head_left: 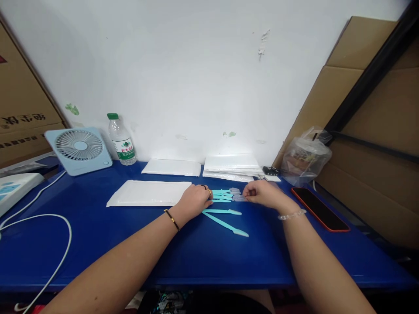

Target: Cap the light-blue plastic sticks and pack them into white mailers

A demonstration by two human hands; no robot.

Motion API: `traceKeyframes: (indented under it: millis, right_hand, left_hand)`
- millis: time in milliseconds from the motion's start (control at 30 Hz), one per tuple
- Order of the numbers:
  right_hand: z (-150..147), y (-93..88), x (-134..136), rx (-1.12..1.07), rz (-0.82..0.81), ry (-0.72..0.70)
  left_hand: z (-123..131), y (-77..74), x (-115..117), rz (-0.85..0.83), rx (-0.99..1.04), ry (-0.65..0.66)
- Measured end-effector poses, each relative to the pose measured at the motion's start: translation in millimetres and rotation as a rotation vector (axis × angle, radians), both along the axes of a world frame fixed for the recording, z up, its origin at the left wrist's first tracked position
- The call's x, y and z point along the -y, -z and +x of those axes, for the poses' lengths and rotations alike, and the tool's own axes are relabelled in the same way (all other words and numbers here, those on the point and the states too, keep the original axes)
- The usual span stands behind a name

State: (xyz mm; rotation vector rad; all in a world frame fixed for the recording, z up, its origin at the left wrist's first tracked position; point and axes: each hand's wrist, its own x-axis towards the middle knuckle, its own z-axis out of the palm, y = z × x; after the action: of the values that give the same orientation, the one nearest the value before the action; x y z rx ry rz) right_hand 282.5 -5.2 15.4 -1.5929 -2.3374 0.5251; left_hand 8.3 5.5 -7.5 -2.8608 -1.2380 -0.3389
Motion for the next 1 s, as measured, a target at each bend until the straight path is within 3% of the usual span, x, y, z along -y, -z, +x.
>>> traceKeyframes:
  millis: [167,433,600,1000]
  right_hand:
    - [-18,6.4,1,0.021,-0.028,-0.067]
    - [-13,6.7,0,-0.119,-0.24,-0.05]
    - [-17,7.6,1,-0.157,-0.224,-0.008]
    - [-22,9.5,4,-0.08,-0.154,-0.124]
  left_hand:
    - [2,-0.1,1,-0.039,0.018,-0.014]
    - [2,-1.4,2,-0.106,0.054,-0.034]
    - [2,-1.4,2,-0.121,0.069,-0.035]
    - [1,-0.7,1,-0.128,0.064,-0.034]
